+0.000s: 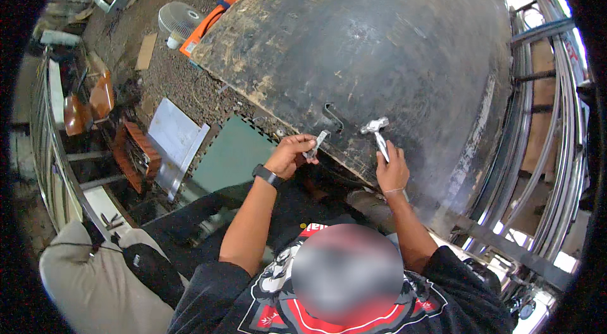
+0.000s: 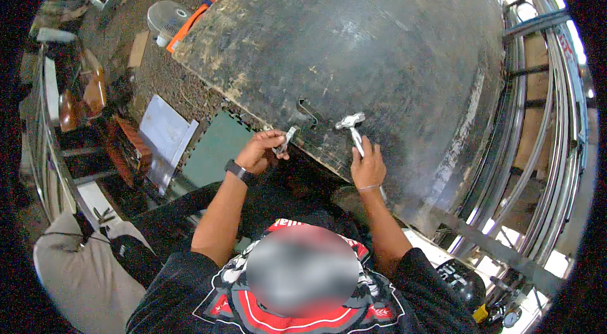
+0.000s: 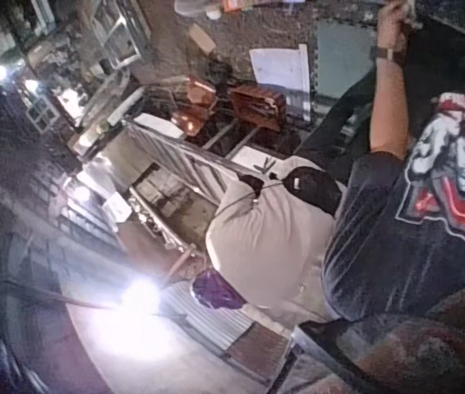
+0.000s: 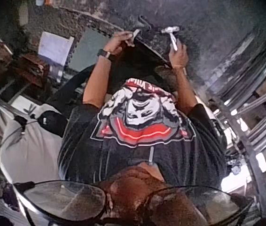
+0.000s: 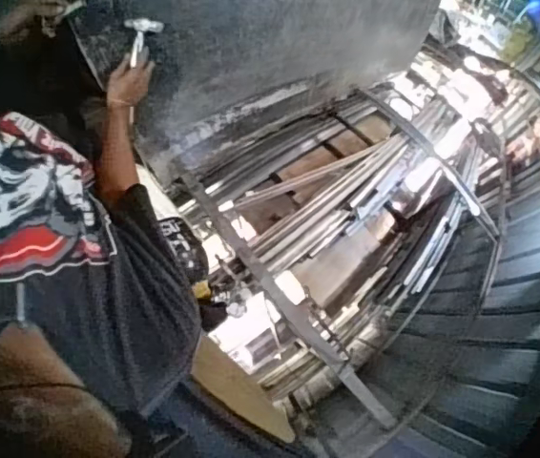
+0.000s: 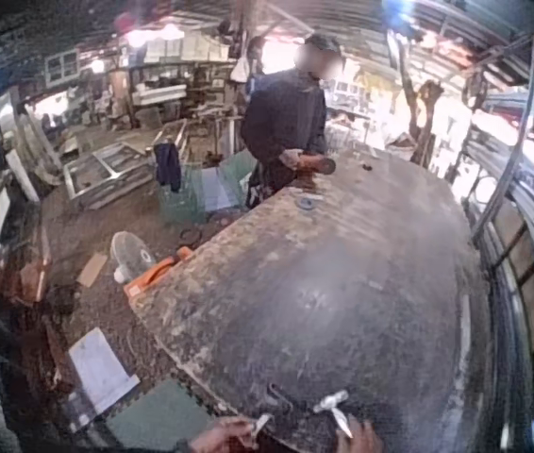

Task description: The person hammers a small metal bracket on a workbench, then walks to a large metal frame on the floor and fits the bracket into a joint. The person adjusts the bracket by hand to secure it in place.

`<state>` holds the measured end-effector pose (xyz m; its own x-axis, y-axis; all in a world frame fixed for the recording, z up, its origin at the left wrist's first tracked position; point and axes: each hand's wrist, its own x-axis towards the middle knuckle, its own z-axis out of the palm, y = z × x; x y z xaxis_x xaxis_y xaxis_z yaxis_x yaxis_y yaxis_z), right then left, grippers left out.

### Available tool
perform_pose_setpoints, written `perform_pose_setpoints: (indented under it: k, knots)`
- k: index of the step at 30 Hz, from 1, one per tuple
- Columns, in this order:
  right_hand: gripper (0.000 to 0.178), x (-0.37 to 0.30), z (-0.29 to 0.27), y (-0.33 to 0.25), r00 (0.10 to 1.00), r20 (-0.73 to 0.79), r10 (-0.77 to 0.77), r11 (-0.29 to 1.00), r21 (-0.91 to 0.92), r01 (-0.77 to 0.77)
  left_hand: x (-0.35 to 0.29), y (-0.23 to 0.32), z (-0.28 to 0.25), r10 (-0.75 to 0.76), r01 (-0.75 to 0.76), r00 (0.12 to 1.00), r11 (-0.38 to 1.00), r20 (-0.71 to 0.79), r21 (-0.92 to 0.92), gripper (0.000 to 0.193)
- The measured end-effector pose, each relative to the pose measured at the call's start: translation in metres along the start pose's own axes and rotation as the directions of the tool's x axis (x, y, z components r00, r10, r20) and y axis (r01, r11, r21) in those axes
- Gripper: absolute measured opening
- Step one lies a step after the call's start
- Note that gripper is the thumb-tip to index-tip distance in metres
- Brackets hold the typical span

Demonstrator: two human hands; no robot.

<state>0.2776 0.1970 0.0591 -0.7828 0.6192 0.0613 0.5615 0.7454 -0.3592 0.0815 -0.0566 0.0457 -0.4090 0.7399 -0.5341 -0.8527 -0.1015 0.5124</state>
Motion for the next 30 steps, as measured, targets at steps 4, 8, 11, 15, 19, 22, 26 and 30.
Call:
perform_pose_setpoints:
  k: [4, 8, 11, 15, 19, 22, 26, 30]
  knots:
    - [0.045, 0.019, 0.019, 0.018, 0.994, -0.016, -0.11, 0.982, -0.158, 0.106, 0.027, 0.048, -0.003, -0.122, 0.128, 0.987, 0.991, 0.103, -0.047, 0.018]
    - [0.057, 0.022, 0.015, -0.016, 0.978, -0.156, -0.136, 0.983, -0.145, 0.113, 0.053, 0.078, 0.005, -0.25, 0.247, 0.963, 0.968, 0.101, 0.047, 0.021]
    - [0.061, 0.042, -0.007, -0.074, 0.97, -0.045, -0.24, 0.861, 0.452, 0.233, 0.078, 0.087, -0.006, -0.394, 0.367, 0.873, 0.919, 0.288, 0.146, 0.022]
    - [0.049, 0.047, 0.011, -0.092, 0.963, 0.017, -0.27, 0.76, 0.618, 0.202, 0.094, 0.09, 0.02, -0.537, 0.478, 0.827, 0.828, 0.166, 0.295, 0.024]
    - [0.034, 0.039, 0.024, -0.092, 0.992, -0.019, -0.126, 0.833, 0.54, 0.116, 0.111, 0.096, 0.028, -0.451, 0.405, 0.892, 0.757, -0.04, 0.513, 0.031]
    - [0.035, 0.029, 0.037, -0.083, 0.998, -0.06, -0.029, 0.864, 0.501, 0.055, 0.116, 0.103, 0.021, 0.072, 0.086, 0.987, 0.523, -0.144, 0.848, 0.029]
    - [0.032, 0.033, 0.056, -0.093, 0.987, -0.161, -0.011, 0.858, 0.505, 0.092, 0.117, 0.076, -0.023, 0.421, -0.448, 0.826, 0.088, 0.374, 0.89, 0.042]
    - [0.033, 0.04, 0.074, -0.097, 0.98, -0.195, 0.028, 0.858, 0.509, 0.077, 0.116, 0.078, 0.0, 0.36, -0.522, 0.741, -0.223, 0.567, 0.823, 0.049]
